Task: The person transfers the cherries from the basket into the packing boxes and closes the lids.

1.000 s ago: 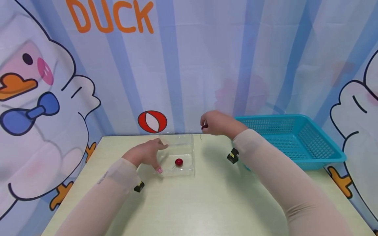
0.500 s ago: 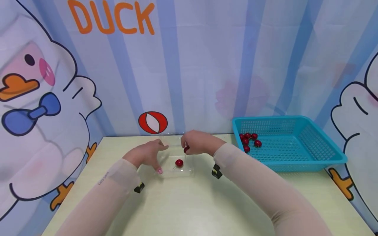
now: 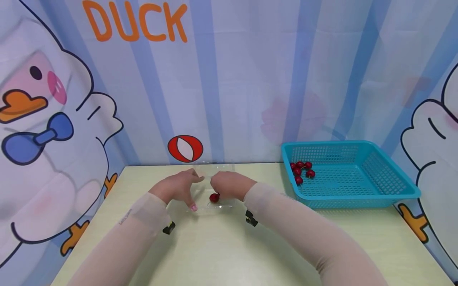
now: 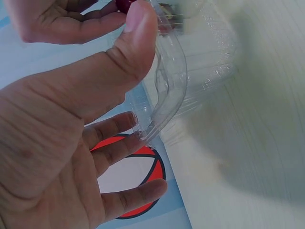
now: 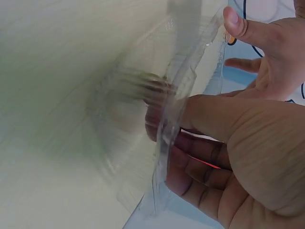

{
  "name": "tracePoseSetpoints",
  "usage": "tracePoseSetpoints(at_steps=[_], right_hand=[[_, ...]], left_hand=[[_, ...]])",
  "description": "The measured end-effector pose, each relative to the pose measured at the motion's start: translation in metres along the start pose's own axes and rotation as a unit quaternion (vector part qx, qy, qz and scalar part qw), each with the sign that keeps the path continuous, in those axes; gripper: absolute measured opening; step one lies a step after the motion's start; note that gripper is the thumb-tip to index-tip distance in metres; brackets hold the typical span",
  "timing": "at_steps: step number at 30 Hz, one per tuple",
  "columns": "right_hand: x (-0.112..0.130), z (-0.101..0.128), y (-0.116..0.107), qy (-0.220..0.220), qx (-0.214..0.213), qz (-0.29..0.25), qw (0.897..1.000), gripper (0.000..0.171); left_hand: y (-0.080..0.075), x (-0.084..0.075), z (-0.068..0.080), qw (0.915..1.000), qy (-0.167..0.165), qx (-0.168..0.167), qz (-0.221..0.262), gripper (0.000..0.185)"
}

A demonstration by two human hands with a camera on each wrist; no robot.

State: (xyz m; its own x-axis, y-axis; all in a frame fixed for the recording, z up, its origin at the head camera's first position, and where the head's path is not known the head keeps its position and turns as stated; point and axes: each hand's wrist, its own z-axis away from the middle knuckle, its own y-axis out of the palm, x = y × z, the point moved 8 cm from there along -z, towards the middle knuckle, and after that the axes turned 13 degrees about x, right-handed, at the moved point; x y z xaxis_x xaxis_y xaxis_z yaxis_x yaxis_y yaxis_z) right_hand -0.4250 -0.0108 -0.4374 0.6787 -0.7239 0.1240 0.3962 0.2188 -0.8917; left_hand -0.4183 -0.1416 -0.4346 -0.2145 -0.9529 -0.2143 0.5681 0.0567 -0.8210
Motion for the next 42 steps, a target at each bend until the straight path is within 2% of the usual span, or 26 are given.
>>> tracePoseSetpoints(at_steps=[16, 25, 32, 42], right_hand=[[-0.001, -0.008, 0.009, -0.007, 0.016, -0.055, 0.998, 0.004], [-0.014, 0.005, -0.006, 0.010, 0.006, -0.065, 0.998, 0.011], [-0.039, 0.032, -0.034, -0.003, -0.026, -0.063, 0.998, 0.023], [-0.108, 0.093, -0.069, 0.057, -0.080, -0.093, 0.991, 0.029]], left_hand=[[0.001, -0.004, -0.005, 0.9999, 0.008, -0.009, -0.012, 0.115], [0.001, -0.005, -0.005, 0.9999, 0.005, -0.009, -0.009, 0.115], [0.001, -0.003, -0.005, 1.0000, -0.005, -0.004, -0.006, 0.115], [0.001, -0.001, -0.003, 0.9999, -0.009, -0.005, -0.003, 0.116]])
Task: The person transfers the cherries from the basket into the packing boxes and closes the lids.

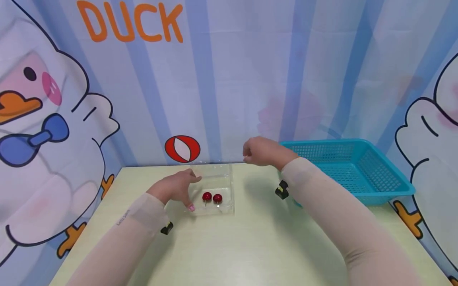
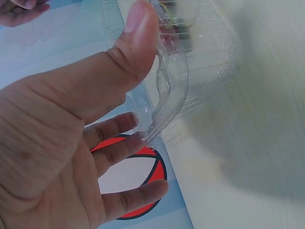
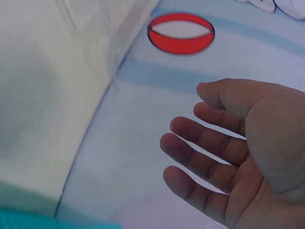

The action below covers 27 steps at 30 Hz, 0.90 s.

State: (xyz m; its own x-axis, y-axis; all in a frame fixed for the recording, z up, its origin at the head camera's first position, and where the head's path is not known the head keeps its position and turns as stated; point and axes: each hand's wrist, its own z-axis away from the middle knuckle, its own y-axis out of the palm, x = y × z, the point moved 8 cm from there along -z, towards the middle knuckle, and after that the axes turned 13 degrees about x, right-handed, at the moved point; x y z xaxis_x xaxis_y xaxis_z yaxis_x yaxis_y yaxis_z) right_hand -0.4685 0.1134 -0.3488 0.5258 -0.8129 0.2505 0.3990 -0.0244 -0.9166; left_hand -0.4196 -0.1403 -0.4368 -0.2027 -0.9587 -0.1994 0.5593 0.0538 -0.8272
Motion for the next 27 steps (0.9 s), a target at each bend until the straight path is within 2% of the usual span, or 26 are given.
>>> tracePoseSetpoints(at_steps=[7, 12, 15, 20, 23, 27], right_hand=[[-0.057, 0.035, -0.023, 0.060, -0.012, -0.052, 0.997, 0.038], [-0.106, 0.051, -0.026, 0.087, -0.035, -0.069, 0.993, 0.034], [-0.136, 0.056, -0.019, 0.089, -0.039, -0.084, 0.992, 0.030], [-0.180, 0.063, 0.005, 0.111, 0.002, -0.129, 0.985, 0.034], [-0.198, 0.066, 0.018, 0.125, 0.021, -0.160, 0.979, 0.035], [-0.216, 0.068, 0.035, 0.142, 0.036, -0.198, 0.969, 0.026]], left_hand=[[0.001, 0.001, 0.000, 1.0000, 0.002, 0.001, 0.005, 0.117], [0.001, 0.001, 0.002, 1.0000, 0.004, -0.001, -0.001, 0.117], [0.001, 0.002, 0.001, 1.0000, 0.006, -0.001, 0.004, 0.116], [0.003, 0.002, 0.001, 0.9999, 0.006, 0.002, 0.013, 0.116], [0.003, 0.004, 0.000, 0.9998, 0.000, 0.002, 0.018, 0.117], [0.003, 0.005, -0.002, 0.9998, -0.002, 0.004, 0.021, 0.118]])
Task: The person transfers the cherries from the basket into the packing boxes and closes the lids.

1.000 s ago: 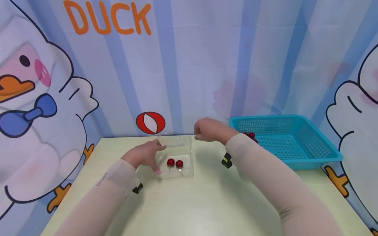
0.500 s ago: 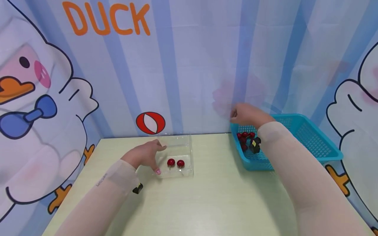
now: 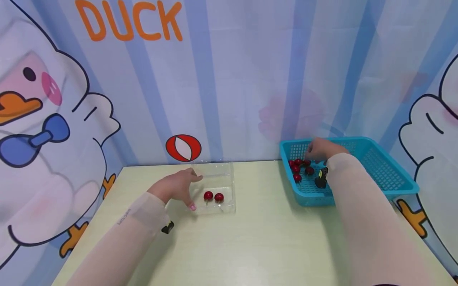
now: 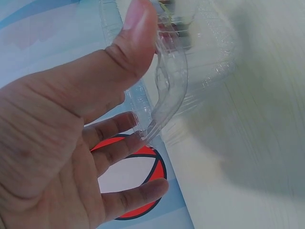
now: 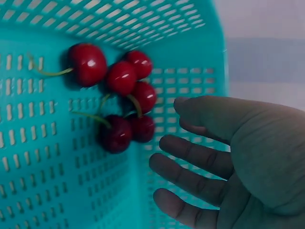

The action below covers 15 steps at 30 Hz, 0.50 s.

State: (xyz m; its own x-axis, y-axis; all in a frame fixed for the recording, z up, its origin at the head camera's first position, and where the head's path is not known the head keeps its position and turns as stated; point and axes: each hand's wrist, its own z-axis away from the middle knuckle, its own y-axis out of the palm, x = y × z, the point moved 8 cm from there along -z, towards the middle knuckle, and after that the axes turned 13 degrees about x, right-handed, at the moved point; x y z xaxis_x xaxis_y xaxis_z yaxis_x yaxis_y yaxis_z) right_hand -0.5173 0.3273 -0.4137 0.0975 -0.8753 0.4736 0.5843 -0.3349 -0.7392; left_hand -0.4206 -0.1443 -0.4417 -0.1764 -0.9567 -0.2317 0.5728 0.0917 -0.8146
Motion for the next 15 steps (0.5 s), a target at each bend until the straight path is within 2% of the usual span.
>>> tracePoseSetpoints(at_steps=[4, 10, 15], right_hand=[[-0.012, -0.006, 0.011, 0.013, 0.018, 0.000, 1.000, 0.038], [-0.012, -0.012, 0.022, 0.016, 0.044, 0.029, 0.998, 0.041], [-0.016, -0.016, 0.025, 0.022, 0.043, 0.017, 0.999, 0.042]], left_hand=[[0.001, 0.000, -0.001, 1.0000, 0.002, 0.003, -0.001, 0.117], [-0.001, -0.001, 0.001, 1.0000, -0.001, 0.002, -0.004, 0.117], [-0.002, -0.002, 0.002, 1.0000, -0.006, 0.003, -0.007, 0.116]])
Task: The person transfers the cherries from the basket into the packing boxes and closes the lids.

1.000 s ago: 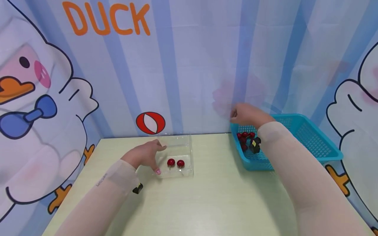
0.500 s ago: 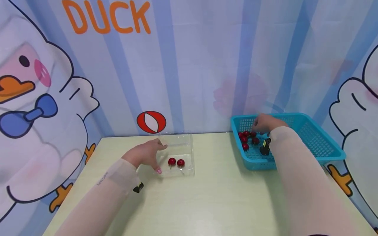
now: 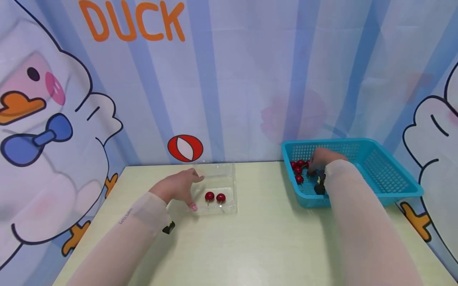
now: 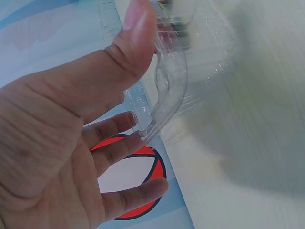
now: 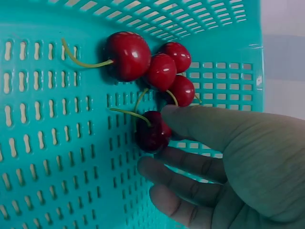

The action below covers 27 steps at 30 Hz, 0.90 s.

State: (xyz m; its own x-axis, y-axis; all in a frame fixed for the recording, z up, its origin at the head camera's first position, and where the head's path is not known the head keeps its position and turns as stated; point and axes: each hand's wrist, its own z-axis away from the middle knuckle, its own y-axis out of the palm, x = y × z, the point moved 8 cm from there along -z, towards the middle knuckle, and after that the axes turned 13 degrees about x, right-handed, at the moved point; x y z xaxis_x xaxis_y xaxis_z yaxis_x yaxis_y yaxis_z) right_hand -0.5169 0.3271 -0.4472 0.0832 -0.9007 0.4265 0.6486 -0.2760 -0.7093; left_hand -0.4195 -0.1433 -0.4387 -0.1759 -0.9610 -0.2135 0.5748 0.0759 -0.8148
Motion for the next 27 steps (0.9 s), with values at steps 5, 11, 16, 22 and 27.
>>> tracePoseSetpoints(at_steps=[5, 11, 16, 22, 27], right_hand=[[-0.005, -0.003, 0.004, 0.009, -0.002, -0.011, 1.000, 0.034], [-0.004, -0.005, 0.009, 0.004, 0.016, -0.021, 1.000, 0.048], [-0.002, -0.006, 0.008, -0.001, 0.016, -0.013, 1.000, 0.051], [-0.003, -0.002, 0.003, -0.001, 0.003, -0.013, 1.000, 0.046], [0.005, 0.009, -0.009, 0.000, -0.012, -0.009, 1.000, 0.036]], left_hand=[[0.001, -0.002, 0.001, 0.9999, 0.006, 0.000, -0.010, 0.116], [-0.001, -0.004, 0.004, 0.9994, 0.014, -0.007, -0.030, 0.116], [-0.002, -0.004, 0.005, 0.9996, 0.013, -0.005, -0.024, 0.116], [-0.002, -0.005, 0.006, 0.9997, 0.012, -0.004, -0.022, 0.115], [-0.002, -0.005, 0.007, 0.9998, 0.010, -0.003, -0.017, 0.115]])
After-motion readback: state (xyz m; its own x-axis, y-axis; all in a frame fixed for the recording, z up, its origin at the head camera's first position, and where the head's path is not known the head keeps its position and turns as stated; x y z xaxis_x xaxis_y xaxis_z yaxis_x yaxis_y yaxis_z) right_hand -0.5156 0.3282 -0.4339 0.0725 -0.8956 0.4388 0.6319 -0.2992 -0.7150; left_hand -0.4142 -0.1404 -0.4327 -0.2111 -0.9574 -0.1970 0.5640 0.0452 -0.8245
